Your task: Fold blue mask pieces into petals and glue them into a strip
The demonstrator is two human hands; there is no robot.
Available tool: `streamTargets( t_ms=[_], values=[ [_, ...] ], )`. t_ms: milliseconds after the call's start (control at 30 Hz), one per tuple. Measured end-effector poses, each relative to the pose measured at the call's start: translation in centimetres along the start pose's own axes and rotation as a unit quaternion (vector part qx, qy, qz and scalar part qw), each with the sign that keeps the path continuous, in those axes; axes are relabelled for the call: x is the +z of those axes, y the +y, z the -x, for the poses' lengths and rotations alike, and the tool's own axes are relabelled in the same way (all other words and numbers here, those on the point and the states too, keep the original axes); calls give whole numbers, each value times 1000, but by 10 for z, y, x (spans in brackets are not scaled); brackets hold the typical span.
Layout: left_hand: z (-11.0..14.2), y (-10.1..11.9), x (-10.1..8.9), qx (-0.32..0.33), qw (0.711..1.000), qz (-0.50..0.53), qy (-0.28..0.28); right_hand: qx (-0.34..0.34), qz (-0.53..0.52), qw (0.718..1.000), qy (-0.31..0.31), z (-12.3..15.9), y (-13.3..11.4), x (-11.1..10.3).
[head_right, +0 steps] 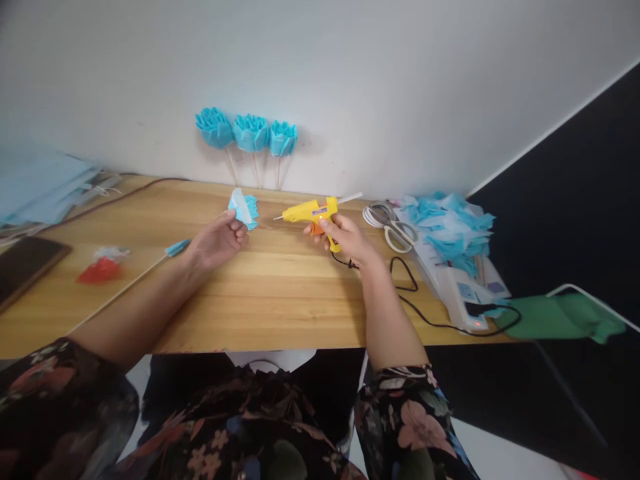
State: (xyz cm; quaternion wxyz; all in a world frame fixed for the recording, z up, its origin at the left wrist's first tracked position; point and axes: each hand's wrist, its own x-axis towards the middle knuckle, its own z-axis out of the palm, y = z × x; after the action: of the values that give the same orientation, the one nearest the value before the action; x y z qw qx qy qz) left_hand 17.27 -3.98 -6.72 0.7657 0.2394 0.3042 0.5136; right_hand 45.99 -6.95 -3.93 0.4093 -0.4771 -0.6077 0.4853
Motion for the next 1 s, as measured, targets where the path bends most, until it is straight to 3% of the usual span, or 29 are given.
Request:
streamTargets(
  t_ms=[267,500,800,1000],
  values=[
    [0,-2,0,-8,1000,-10,-2,70,-39,974,210,-15,27,-40],
    [1,-6,1,-23,999,-24,-16,92,109,971,190,-22,51,-41],
    [1,-10,-1,-26,998,-34,-37,90,184,962,180,-20,44,-31],
    [-1,-11,-2,-24,999,-28,-33,158,208,951,163,-19,42,-35]
  ],
)
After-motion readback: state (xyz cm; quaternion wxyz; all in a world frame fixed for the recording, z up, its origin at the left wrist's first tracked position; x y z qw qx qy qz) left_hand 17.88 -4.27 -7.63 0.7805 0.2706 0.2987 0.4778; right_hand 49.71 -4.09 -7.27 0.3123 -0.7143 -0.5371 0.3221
